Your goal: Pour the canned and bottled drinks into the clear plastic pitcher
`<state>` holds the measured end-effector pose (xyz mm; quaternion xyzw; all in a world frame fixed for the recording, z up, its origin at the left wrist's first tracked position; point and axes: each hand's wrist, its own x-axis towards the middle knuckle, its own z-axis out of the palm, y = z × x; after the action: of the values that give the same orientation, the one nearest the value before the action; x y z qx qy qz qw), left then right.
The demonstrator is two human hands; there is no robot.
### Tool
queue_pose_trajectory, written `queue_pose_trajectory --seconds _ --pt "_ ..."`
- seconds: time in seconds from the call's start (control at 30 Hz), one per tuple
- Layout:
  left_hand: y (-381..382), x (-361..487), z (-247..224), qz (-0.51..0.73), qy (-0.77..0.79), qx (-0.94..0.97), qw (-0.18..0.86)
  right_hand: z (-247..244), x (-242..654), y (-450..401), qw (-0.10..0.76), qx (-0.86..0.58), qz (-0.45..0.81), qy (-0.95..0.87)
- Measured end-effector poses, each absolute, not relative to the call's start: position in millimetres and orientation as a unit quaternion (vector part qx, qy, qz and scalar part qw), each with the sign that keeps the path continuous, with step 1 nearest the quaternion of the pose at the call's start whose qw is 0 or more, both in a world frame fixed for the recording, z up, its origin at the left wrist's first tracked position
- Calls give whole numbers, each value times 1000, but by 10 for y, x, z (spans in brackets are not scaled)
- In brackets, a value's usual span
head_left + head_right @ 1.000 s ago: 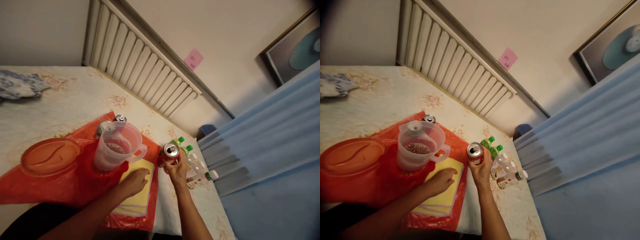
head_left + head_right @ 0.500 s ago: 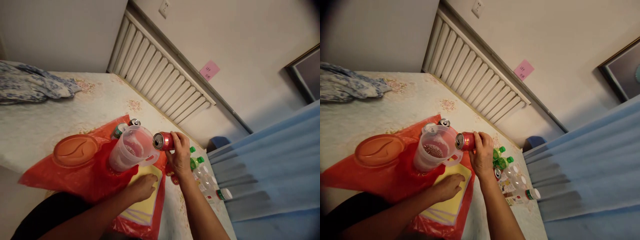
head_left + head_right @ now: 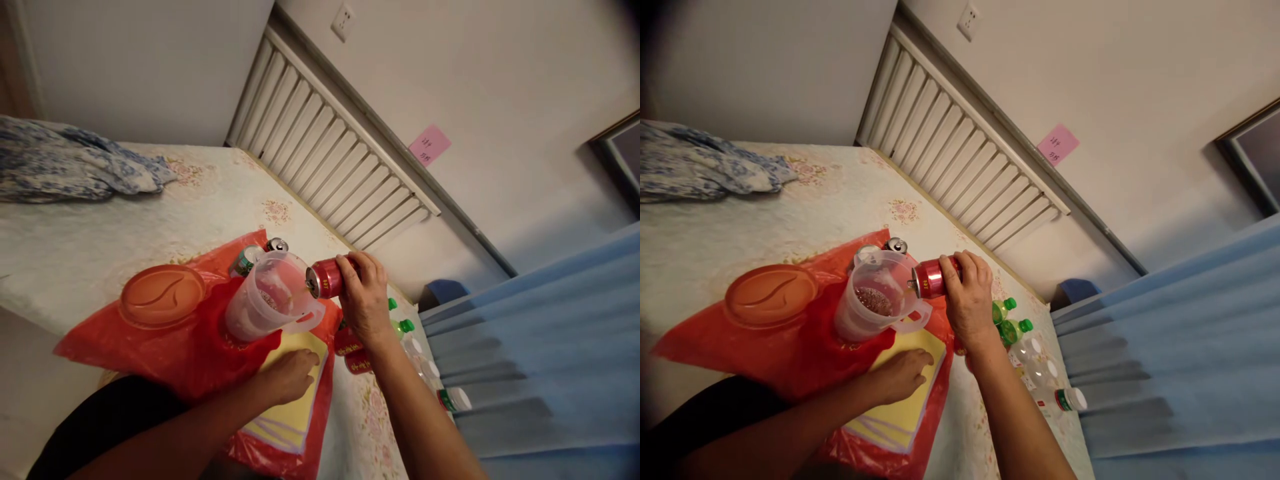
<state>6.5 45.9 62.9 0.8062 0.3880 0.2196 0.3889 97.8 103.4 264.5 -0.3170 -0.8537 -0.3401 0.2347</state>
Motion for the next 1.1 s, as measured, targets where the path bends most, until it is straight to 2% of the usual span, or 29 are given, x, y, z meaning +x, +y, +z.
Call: queue_pose_trajectory --seconds 1.1 --pt "462 93 595 203 394 806 393 2730 873 1072 190 -276 -357 -872"
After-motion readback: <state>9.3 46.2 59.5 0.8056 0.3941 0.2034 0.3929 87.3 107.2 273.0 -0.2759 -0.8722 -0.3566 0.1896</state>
